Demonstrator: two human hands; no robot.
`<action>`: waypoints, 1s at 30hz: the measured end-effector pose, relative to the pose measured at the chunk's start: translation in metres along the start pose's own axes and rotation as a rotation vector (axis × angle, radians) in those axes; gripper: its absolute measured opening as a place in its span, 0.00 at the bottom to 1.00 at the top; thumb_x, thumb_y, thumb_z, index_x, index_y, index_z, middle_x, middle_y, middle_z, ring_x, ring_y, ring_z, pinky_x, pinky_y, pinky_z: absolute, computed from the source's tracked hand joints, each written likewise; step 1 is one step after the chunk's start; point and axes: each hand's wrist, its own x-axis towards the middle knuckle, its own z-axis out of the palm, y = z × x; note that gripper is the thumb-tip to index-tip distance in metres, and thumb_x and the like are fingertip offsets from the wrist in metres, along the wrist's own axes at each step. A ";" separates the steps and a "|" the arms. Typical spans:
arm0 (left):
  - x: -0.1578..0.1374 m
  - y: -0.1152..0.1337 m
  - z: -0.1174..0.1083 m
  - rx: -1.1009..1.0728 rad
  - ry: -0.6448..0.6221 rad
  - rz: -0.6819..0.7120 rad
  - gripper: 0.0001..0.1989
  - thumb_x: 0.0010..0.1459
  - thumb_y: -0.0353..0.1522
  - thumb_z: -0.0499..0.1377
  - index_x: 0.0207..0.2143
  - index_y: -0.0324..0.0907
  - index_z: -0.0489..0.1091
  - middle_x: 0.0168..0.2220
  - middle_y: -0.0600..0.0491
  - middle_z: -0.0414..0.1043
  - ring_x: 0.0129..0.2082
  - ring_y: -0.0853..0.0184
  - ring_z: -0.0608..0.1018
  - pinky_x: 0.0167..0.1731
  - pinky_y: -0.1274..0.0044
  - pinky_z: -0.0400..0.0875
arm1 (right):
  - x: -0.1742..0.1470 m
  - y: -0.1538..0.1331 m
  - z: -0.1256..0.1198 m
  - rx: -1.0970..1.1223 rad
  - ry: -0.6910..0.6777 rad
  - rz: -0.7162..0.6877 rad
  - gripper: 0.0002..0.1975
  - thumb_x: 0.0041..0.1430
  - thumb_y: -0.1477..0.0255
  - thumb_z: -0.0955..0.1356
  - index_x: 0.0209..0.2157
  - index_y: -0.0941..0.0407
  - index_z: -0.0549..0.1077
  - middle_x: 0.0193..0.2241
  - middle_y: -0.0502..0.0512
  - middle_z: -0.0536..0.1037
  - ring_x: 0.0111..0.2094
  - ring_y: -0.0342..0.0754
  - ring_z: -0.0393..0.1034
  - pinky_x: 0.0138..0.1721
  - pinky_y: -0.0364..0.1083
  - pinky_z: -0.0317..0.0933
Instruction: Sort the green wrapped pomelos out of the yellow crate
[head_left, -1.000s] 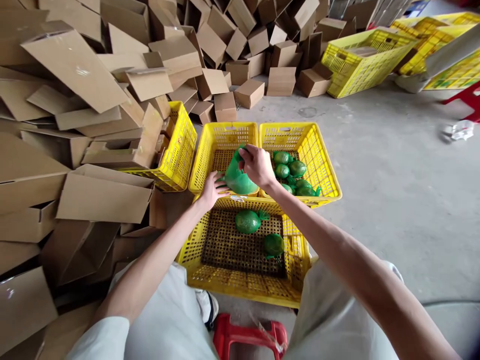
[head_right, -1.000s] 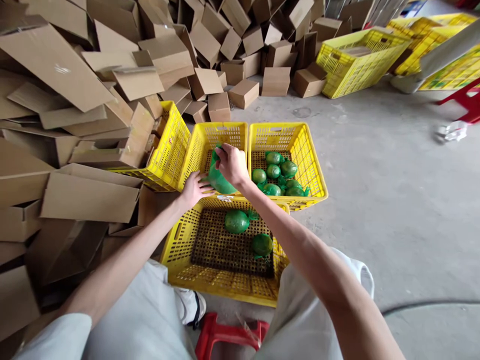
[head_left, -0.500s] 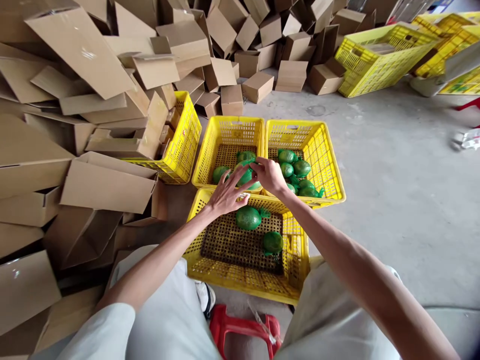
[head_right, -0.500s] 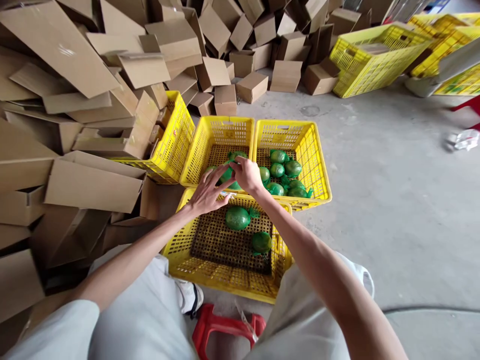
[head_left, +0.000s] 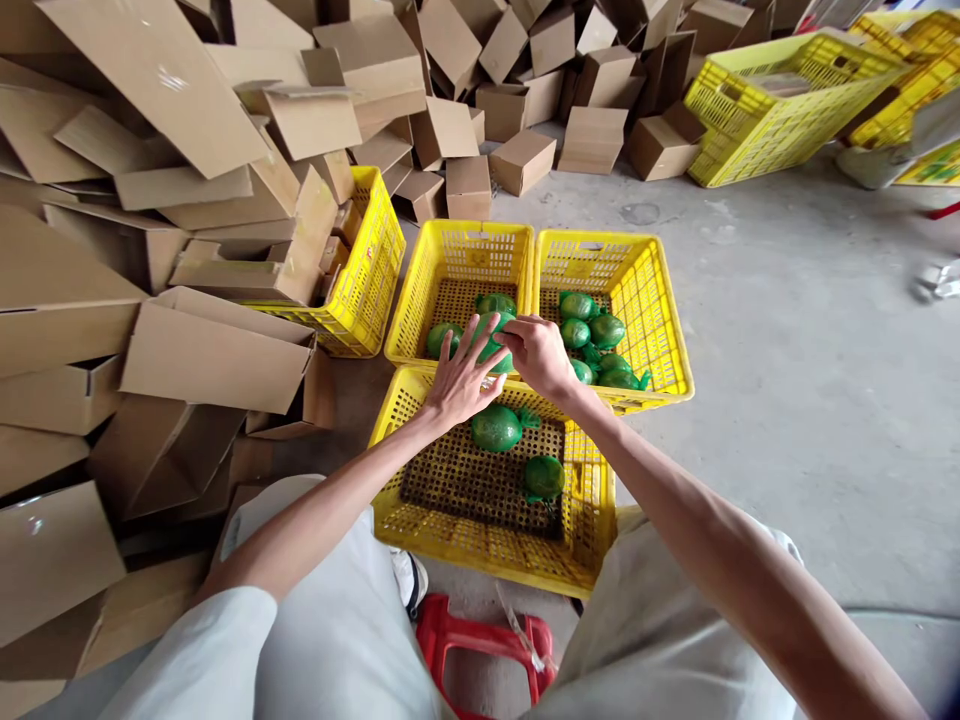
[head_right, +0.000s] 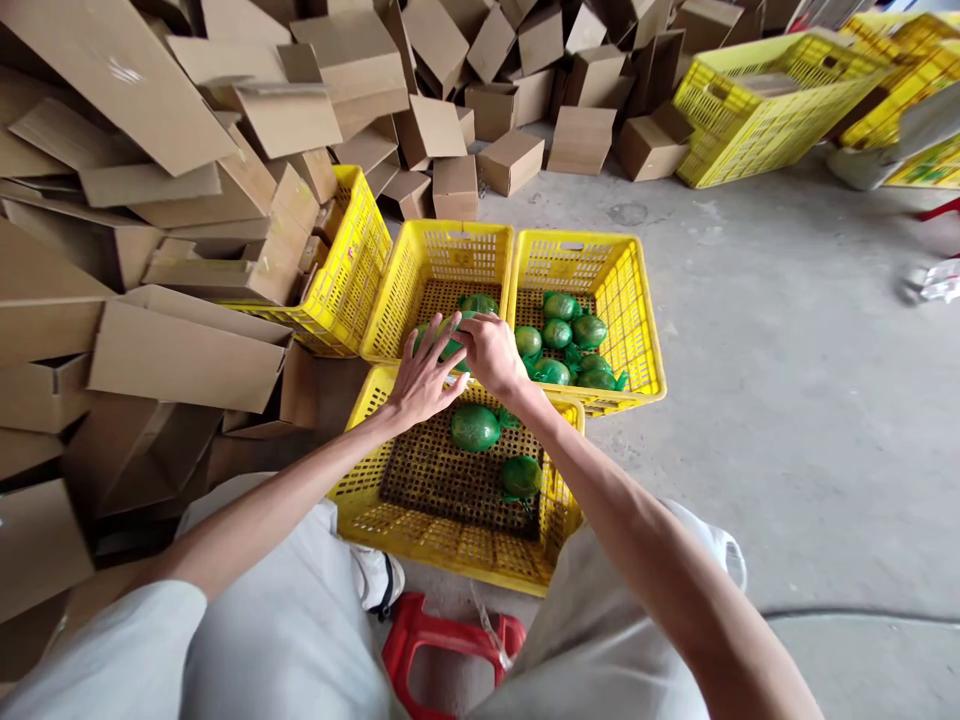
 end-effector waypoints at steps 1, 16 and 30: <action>0.000 -0.001 0.001 -0.007 -0.014 -0.010 0.34 0.85 0.40 0.62 0.89 0.56 0.71 0.96 0.50 0.47 0.97 0.35 0.45 0.92 0.25 0.42 | -0.002 -0.001 0.001 0.000 0.003 0.002 0.23 0.82 0.74 0.70 0.28 0.52 0.65 0.31 0.54 0.73 0.38 0.51 0.65 0.51 0.49 0.64; -0.018 0.006 0.019 -0.087 -0.224 -0.240 0.35 0.87 0.39 0.58 0.91 0.64 0.68 0.98 0.50 0.27 0.94 0.16 0.45 0.82 0.15 0.58 | 0.009 0.020 -0.017 -0.087 0.125 0.208 0.20 0.85 0.70 0.71 0.34 0.58 0.87 0.31 0.58 0.87 0.35 0.51 0.77 0.46 0.49 0.63; -0.024 -0.033 0.041 -0.092 -0.465 -0.320 0.35 0.83 0.44 0.74 0.84 0.48 0.74 0.90 0.37 0.62 0.90 0.35 0.66 0.87 0.33 0.67 | -0.007 0.058 0.025 -0.369 -0.291 0.425 0.16 0.90 0.72 0.73 0.42 0.60 0.89 0.41 0.64 0.91 0.50 0.57 0.91 0.55 0.49 0.78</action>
